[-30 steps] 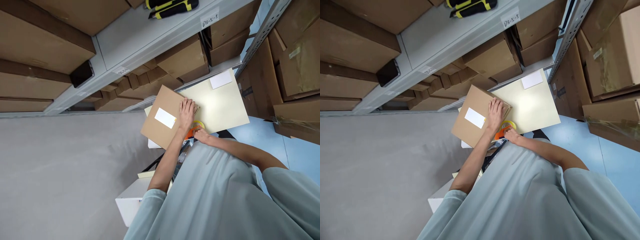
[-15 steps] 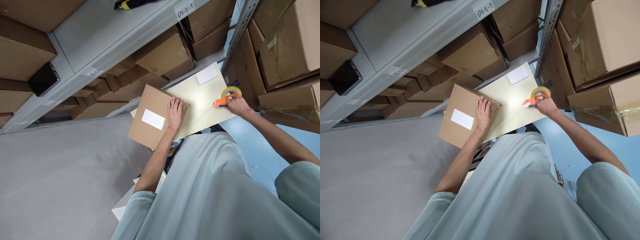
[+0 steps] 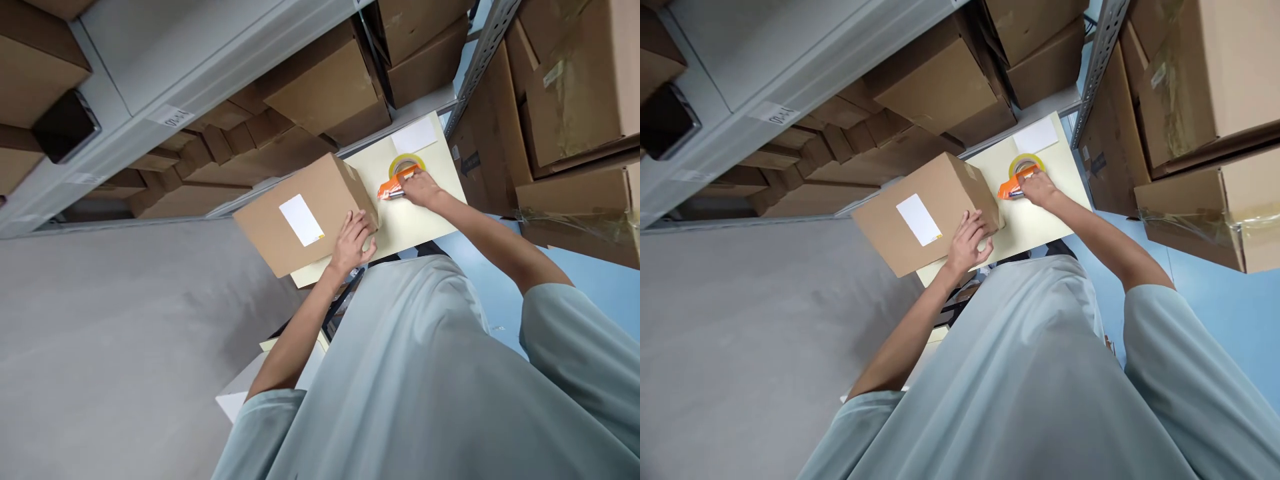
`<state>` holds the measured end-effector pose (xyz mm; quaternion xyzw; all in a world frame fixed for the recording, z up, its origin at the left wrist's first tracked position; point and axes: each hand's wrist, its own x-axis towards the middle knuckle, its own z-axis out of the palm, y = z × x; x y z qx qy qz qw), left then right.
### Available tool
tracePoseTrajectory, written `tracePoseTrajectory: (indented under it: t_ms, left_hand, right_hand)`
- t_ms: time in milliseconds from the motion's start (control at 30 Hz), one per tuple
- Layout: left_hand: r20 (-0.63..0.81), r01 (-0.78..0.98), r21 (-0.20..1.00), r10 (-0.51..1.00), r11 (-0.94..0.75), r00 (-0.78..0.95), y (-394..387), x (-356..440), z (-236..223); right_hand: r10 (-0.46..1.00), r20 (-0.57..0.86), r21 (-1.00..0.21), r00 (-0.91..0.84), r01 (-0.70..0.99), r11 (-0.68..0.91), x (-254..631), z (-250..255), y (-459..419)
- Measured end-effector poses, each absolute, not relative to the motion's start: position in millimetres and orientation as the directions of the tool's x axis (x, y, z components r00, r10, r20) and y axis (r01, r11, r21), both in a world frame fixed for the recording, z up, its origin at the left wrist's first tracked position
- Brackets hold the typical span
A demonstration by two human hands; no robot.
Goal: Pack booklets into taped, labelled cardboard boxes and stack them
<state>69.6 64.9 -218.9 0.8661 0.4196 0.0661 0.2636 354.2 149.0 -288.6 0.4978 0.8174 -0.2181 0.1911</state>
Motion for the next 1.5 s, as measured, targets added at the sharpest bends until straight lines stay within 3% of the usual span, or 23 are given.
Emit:
tracePoseTrajectory:
  t_ms: [167, 267, 333, 467, 633, 800, 933, 1033, 1233, 1367, 1500]
  left_hand:
    - [-0.131, 0.692, 0.541, 0.765, -0.478, 0.631, 36.9, 38.0, -191.3]
    - [-0.075, 0.811, 0.453, 0.891, -0.37, 0.448, 65.1, 47.9, -182.6]
    - [-0.054, 0.876, 0.402, 0.948, -0.267, 0.314, 100.1, 65.8, -188.3]
    - [-0.058, 0.877, 0.427, 0.961, -0.221, 0.27, 145.5, 101.2, -218.2]
    - [-0.072, 0.928, 0.352, 0.986, -0.117, 0.152, 104.9, 107.9, -237.8]
    - [-0.19, 0.924, 0.323, 0.942, -0.205, 0.275, 57.5, 74.0, -236.6]
    - [-0.177, 0.9, 0.33, 0.917, -0.286, 0.357, 40.5, 51.5, -239.6]
    - [-0.158, 0.879, 0.353, 0.906, -0.32, 0.394, 32.4, 45.8, -241.8]
    - [-0.161, 0.84, 0.43, 0.888, -0.33, 0.431, 21.0, 44.2, -243.3]
    - [-0.153, 0.821, 0.444, 0.872, -0.36, 0.465, 13.7, 43.4, -243.0]
    - [-0.158, 0.81, 0.428, 0.85, -0.4, 0.503, 7.6, 41.6, -242.4]
  right_hand:
    - [0.63, -0.534, -0.274, -0.563, 0.821, 0.502, 307.0, -284.9, 107.2]
    - [0.607, -0.552, -0.298, -0.572, 0.815, 0.497, 287.0, -283.3, 86.2]
    - [0.606, -0.56, -0.296, -0.565, 0.819, 0.491, 280.0, -283.6, 79.0]
    - [0.626, -0.554, -0.282, -0.548, 0.832, 0.479, 275.9, -284.4, 75.1]
    - [0.637, -0.519, -0.29, -0.571, 0.818, 0.497, 268.6, -279.8, 62.2]
    - [0.555, -0.471, -0.354, -0.686, 0.723, 0.593, 263.0, -274.5, 26.3]
    - [0.536, -0.477, -0.406, -0.697, 0.716, 0.569, 300.1, -279.5, 4.5]
    - [0.583, -0.505, -0.354, -0.636, 0.769, 0.532, 362.4, -282.2, 10.9]
    - [0.786, -0.5, -0.069, -0.362, 0.922, 0.381, 442.9, -272.0, 84.0]
    - [0.794, -0.481, -0.066, -0.373, 0.918, 0.391, 405.5, -277.4, 138.2]
    - [0.773, -0.454, -0.147, -0.444, 0.893, 0.426, 356.0, -294.0, 169.9]
